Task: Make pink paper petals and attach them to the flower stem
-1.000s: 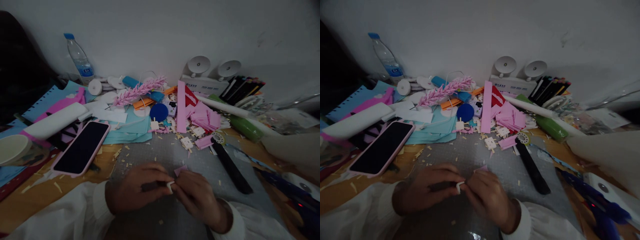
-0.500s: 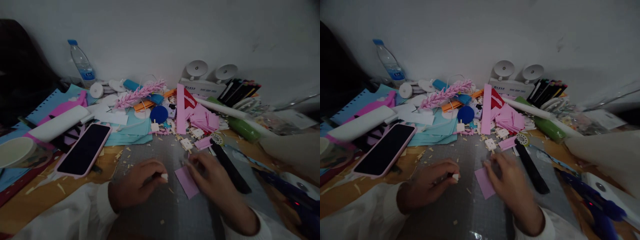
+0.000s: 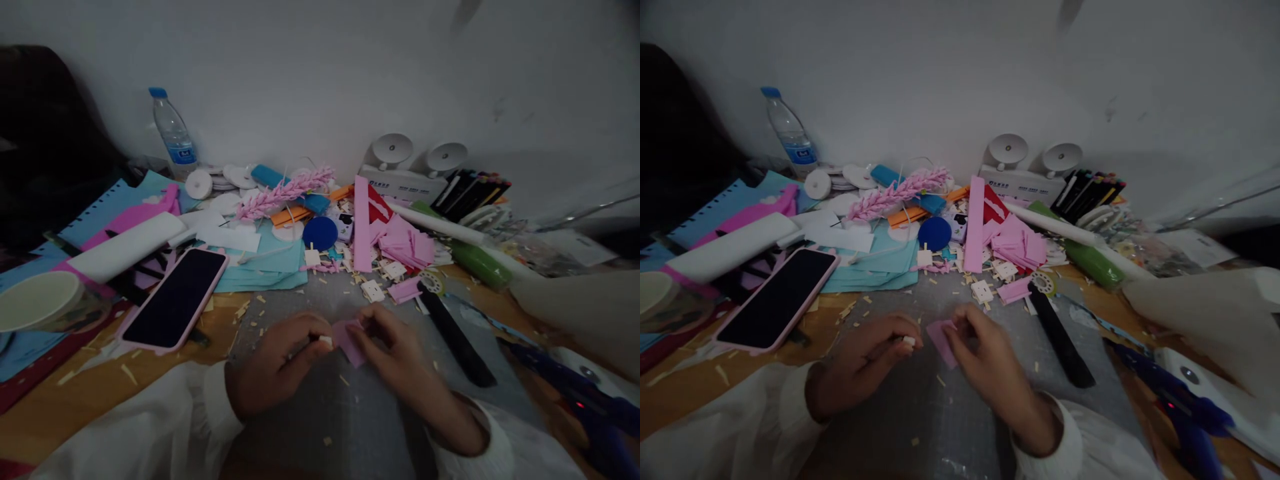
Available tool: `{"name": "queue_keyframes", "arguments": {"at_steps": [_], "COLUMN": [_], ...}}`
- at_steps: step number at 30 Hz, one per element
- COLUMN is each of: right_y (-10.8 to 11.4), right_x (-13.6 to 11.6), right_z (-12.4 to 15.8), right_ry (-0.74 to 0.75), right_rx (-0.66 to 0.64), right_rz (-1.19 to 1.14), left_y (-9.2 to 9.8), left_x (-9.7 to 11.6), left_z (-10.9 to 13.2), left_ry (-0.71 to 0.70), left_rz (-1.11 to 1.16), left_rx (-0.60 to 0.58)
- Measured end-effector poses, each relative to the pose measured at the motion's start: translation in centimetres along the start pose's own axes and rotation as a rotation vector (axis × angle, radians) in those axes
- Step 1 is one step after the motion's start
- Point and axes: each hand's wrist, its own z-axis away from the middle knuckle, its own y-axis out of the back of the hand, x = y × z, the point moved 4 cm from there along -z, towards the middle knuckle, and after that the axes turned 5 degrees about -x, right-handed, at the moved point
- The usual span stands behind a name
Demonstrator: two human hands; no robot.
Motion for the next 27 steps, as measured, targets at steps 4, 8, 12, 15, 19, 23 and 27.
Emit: {"name": "queue_keyframes", "arguments": {"at_steps": [4, 8, 12, 15, 19, 23, 27], "right_y": [-1.5, -3.3, -4.1, -4.3, -4.7, -4.7, -4.3], "right_x": [-0.2, 0.2, 0.5, 0.7, 0.7, 0.3, 0.5], "right_z": [-0.6, 0.2, 1.1, 1.4, 1.6, 1.5, 1.4], "right_ry": [-0.049, -0.210, -0.301, -0.340, -0.391, -0.352, -0.308], "right_rx": [0.055, 0.027, -0.022, -0.020, -0.049, -0.094, -0.099], "right_rz": [-0.220, -0.518, -0.765, -0.896, -1.087, -1.173, -1.011], "left_y": [0.1, 0.2, -0.1, -0.2, -0.3, -0.3, -0.3], "left_x": [-0.2, -0.5, -0.3, -0.2, -0.4, -0.5, -0.4], "left_z": [0.1, 0.1, -0.1, -0.2, -0.2, -0.1, 0.0], "left_ry": [-0.019, 0.009, -0.051, -0.088, -0.089, -0.068, -0.096], "left_rz": [0.019, -0.003, -0.085, -0.203, -0.269, -0.306, -0.356], "left_rx": [0.059, 0.117, 0.079, 0.049, 0.040, 0.039, 0.030]}}
